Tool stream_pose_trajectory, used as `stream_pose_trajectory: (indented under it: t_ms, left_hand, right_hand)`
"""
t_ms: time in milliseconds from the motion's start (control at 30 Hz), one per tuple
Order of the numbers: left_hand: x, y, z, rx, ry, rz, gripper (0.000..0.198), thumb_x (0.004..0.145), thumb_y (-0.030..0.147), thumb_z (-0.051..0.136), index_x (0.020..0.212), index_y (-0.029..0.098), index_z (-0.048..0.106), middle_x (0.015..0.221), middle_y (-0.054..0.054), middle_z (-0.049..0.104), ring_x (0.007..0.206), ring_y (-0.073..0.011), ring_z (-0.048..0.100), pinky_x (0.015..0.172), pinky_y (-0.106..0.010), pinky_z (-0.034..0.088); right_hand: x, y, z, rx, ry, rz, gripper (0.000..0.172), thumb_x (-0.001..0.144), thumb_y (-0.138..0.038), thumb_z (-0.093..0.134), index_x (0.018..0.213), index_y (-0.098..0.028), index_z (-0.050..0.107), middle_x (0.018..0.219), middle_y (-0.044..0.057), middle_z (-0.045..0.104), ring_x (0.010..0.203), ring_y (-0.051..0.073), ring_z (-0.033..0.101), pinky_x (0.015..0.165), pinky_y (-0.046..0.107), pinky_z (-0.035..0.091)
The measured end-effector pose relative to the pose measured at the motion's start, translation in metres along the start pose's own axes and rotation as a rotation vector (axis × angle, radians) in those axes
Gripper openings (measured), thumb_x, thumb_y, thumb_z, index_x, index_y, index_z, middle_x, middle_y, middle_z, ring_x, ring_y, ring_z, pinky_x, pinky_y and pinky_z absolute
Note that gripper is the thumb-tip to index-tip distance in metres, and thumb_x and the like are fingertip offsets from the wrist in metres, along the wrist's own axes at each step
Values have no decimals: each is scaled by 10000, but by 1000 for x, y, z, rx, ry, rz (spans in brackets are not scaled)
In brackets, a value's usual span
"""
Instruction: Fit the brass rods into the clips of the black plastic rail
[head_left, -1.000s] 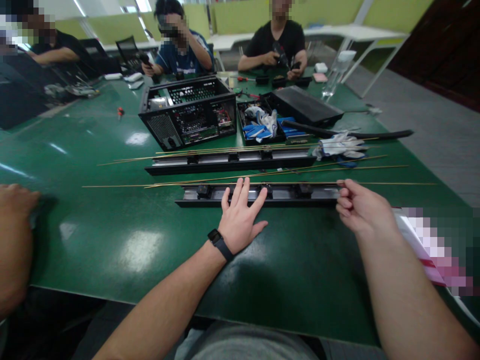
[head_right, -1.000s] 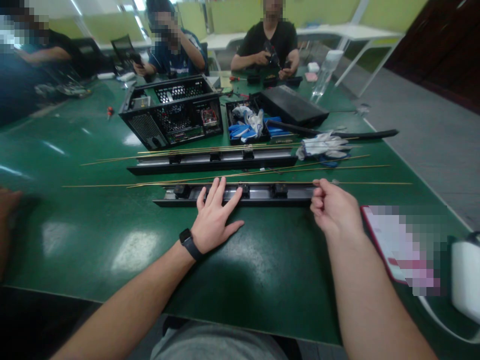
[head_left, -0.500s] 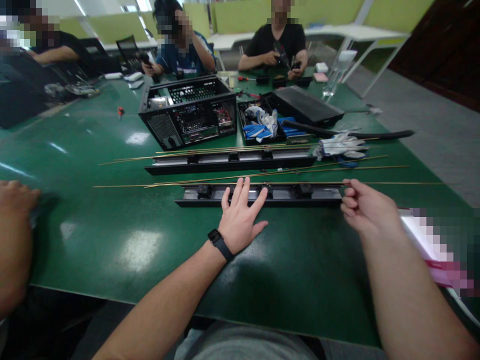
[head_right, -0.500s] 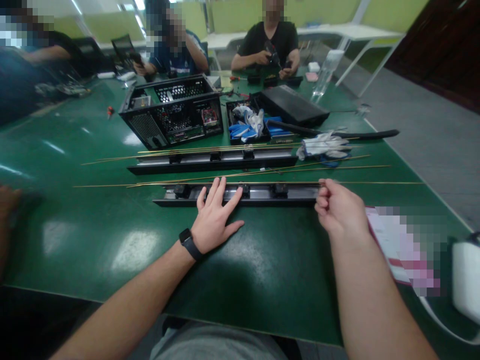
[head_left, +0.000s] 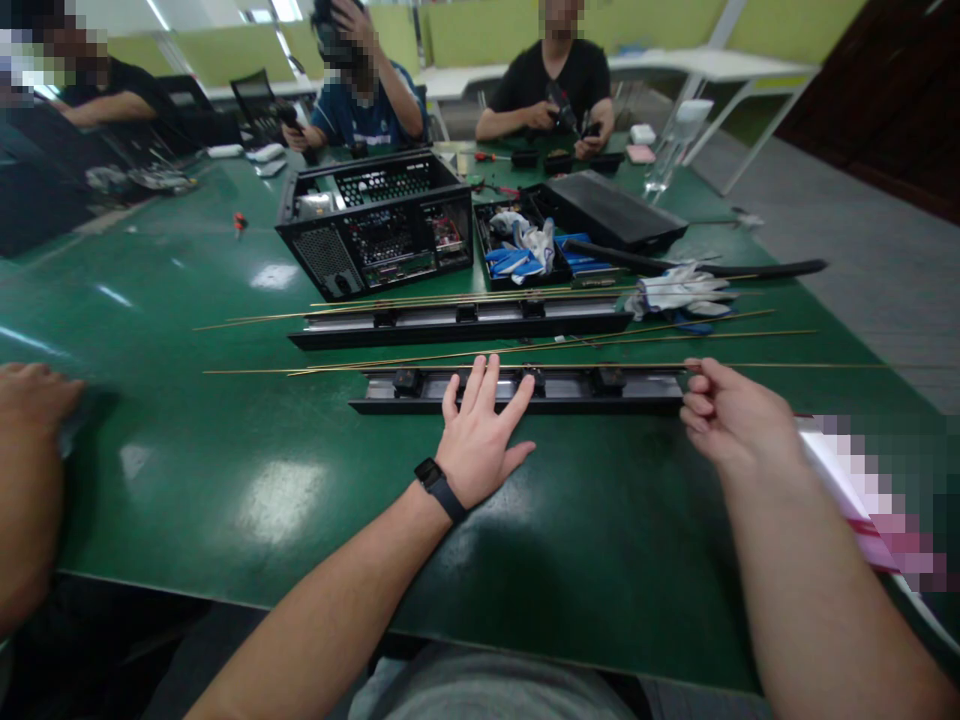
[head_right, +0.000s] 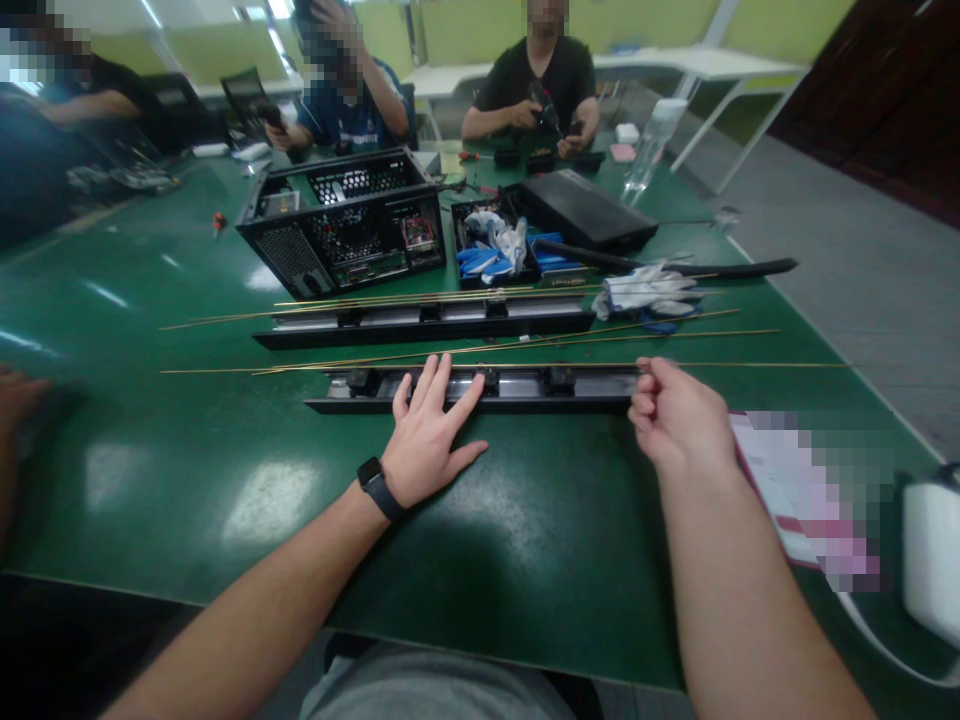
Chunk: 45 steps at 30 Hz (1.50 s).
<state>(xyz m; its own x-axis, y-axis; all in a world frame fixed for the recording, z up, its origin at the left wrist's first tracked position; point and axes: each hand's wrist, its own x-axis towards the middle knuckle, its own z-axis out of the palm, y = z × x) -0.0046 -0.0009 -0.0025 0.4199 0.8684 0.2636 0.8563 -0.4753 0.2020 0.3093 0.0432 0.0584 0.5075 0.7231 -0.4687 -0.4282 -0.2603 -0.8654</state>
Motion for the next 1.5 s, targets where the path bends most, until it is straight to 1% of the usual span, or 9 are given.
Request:
stream_pose_trajectory:
  t_ms: [133, 267, 500, 700, 933, 1067, 1267, 1367, 1500]
  left_hand:
    - [0, 1, 0, -1, 1, 0, 967, 1040, 422, 978, 1894, 329, 534, 2036, -274, 304, 1907, -536, 261, 1462, -842, 274]
    - [1, 2, -2, 1, -11, -5, 952, 1047, 414, 974, 1889, 320, 543, 2034, -286, 299, 1907, -534, 264, 1458, -845, 285]
    - [1, 1, -1, 4, -7, -5, 984, 1032, 436, 987, 1897, 340, 528, 2041, -263, 300, 1910, -532, 257, 1460, -842, 285]
    - [1, 2, -2, 1, -11, -13, 954, 1039, 415, 985, 1884, 333, 551, 2038, -272, 300, 1909, -532, 259, 1461, -842, 288]
    - [1, 2, -3, -11, -6, -7, 956, 1034, 402, 995, 1881, 333, 556, 2033, -279, 307, 1907, -525, 273, 1460, -835, 298]
    - [2, 2, -4, -4, -19, -6, 951, 1047, 412, 982, 1888, 324, 546, 2034, -295, 288, 1908, -533, 264, 1456, -843, 293]
    - [3, 3, -5, -6, -27, -5, 956, 1044, 406, 986, 1888, 313, 548, 2031, -306, 284, 1905, -541, 265, 1448, -854, 296]
    - [2, 3, -5, -10, -29, -13, 964, 1038, 406, 995, 1888, 323, 548, 2035, -296, 284, 1908, -533, 263, 1454, -842, 297]
    - [2, 3, -5, -10, -26, -16, 967, 1035, 404, 998, 1888, 336, 548, 2037, -281, 294, 1908, -530, 266, 1459, -836, 296]
  right_hand:
    - [-3, 0, 2, -1, 0, -3, 305, 1250, -187, 568, 969, -215, 684, 657, -71, 477, 383, 52, 325, 322, 168, 229]
    - [-10, 5, 9, -29, -54, 39, 300, 1230, -126, 581, 974, -178, 729, 661, -57, 517, 372, 43, 344, 311, 170, 222]
    - [-5, 0, 5, 1, 19, -6, 356, 1255, -146, 507, 936, -208, 651, 642, -84, 467, 368, 42, 334, 324, 172, 227]
    - [-12, 5, 11, -25, -37, 25, 327, 1252, -163, 563, 975, -181, 736, 654, -61, 513, 374, 51, 341, 297, 175, 222]
    - [-6, -1, 5, -3, 16, 1, 360, 1265, -148, 505, 950, -224, 662, 640, -81, 446, 379, 54, 320, 322, 174, 216]
    - [-9, -1, 7, -6, 0, 13, 371, 1278, -176, 528, 946, -195, 693, 638, -76, 474, 378, 40, 328, 319, 168, 219]
    - [-12, 2, 11, -21, -19, 26, 337, 1246, -108, 544, 960, -201, 695, 629, -81, 480, 367, 46, 334, 304, 163, 219]
    - [-9, 0, 9, -12, 6, 6, 362, 1264, -131, 508, 945, -204, 662, 621, -92, 451, 355, 41, 325, 303, 156, 217]
    - [-8, 3, 8, -12, -13, 5, 333, 1265, -168, 546, 972, -191, 702, 648, -79, 485, 356, 40, 334, 301, 164, 224]
